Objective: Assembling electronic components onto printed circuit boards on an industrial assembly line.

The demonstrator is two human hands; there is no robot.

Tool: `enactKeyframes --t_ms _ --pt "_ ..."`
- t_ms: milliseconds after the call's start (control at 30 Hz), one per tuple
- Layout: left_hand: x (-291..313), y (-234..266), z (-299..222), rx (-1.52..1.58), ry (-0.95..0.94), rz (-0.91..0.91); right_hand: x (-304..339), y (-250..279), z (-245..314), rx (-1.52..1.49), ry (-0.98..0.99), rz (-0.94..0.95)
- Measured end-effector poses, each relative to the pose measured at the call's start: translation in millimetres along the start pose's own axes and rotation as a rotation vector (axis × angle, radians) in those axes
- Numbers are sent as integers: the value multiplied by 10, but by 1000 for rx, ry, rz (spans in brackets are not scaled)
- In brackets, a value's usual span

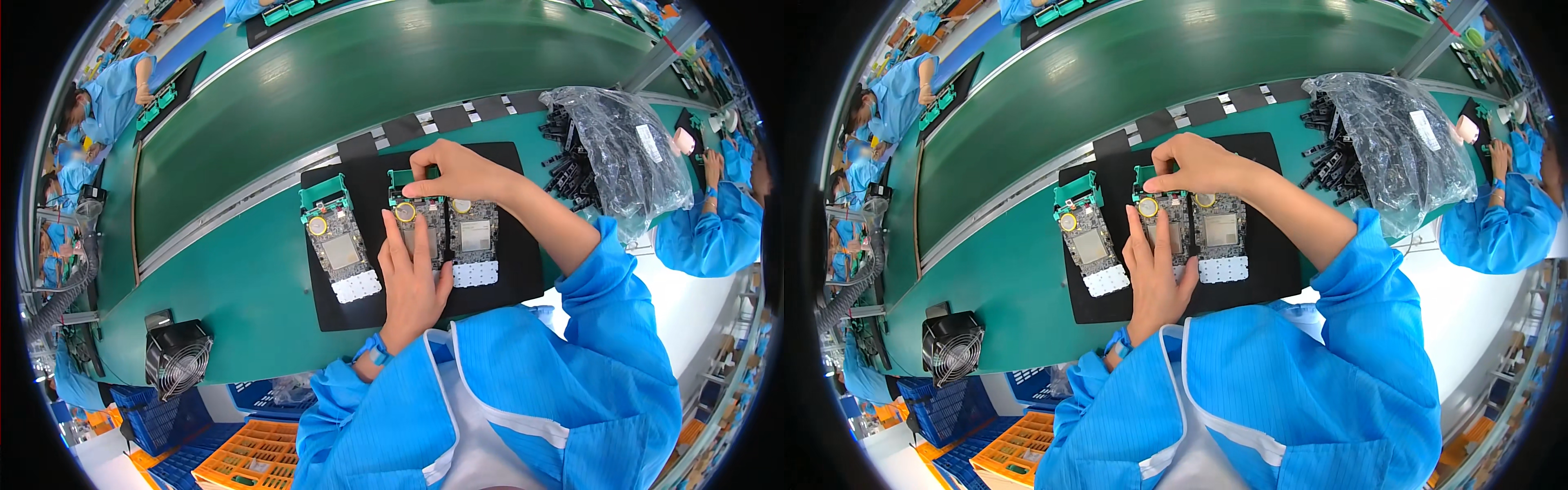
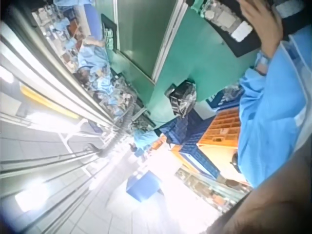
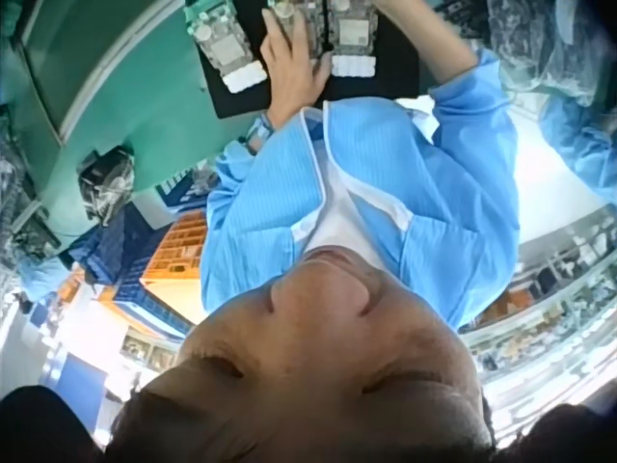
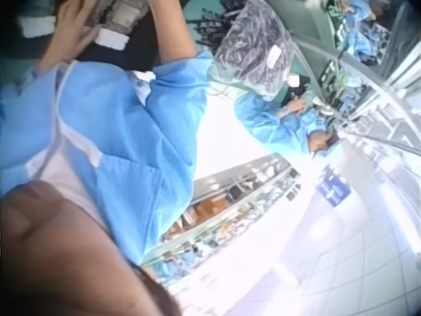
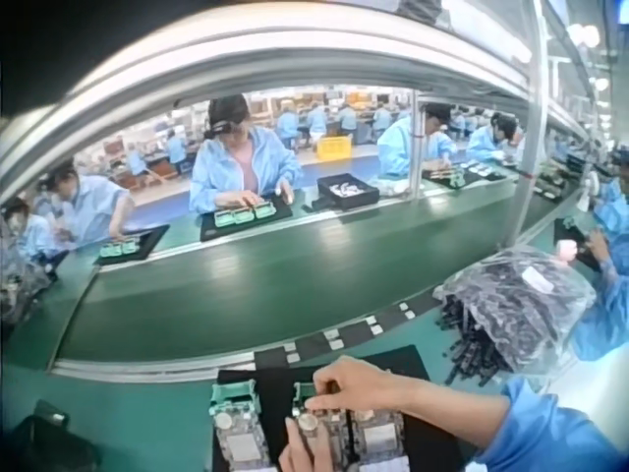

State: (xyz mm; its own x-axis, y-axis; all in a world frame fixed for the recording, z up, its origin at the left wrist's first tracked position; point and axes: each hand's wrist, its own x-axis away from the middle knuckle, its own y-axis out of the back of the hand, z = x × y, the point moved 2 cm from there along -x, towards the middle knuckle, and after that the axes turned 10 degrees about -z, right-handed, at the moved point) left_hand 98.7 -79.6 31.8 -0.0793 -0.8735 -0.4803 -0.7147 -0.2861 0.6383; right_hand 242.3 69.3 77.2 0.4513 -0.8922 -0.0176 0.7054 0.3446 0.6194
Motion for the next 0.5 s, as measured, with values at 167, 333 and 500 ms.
enactKeyframes --t_ms 167,333,500 --pt "-45 24 -47 -1 5 22 135 6 17 159 202 -159" --pt "-45 76 -39 -1 15 31 575 593 -180 311 149 -432" --pt "-64 37 -35 14 8 47 1132 1046 -864 881 -152 -605"
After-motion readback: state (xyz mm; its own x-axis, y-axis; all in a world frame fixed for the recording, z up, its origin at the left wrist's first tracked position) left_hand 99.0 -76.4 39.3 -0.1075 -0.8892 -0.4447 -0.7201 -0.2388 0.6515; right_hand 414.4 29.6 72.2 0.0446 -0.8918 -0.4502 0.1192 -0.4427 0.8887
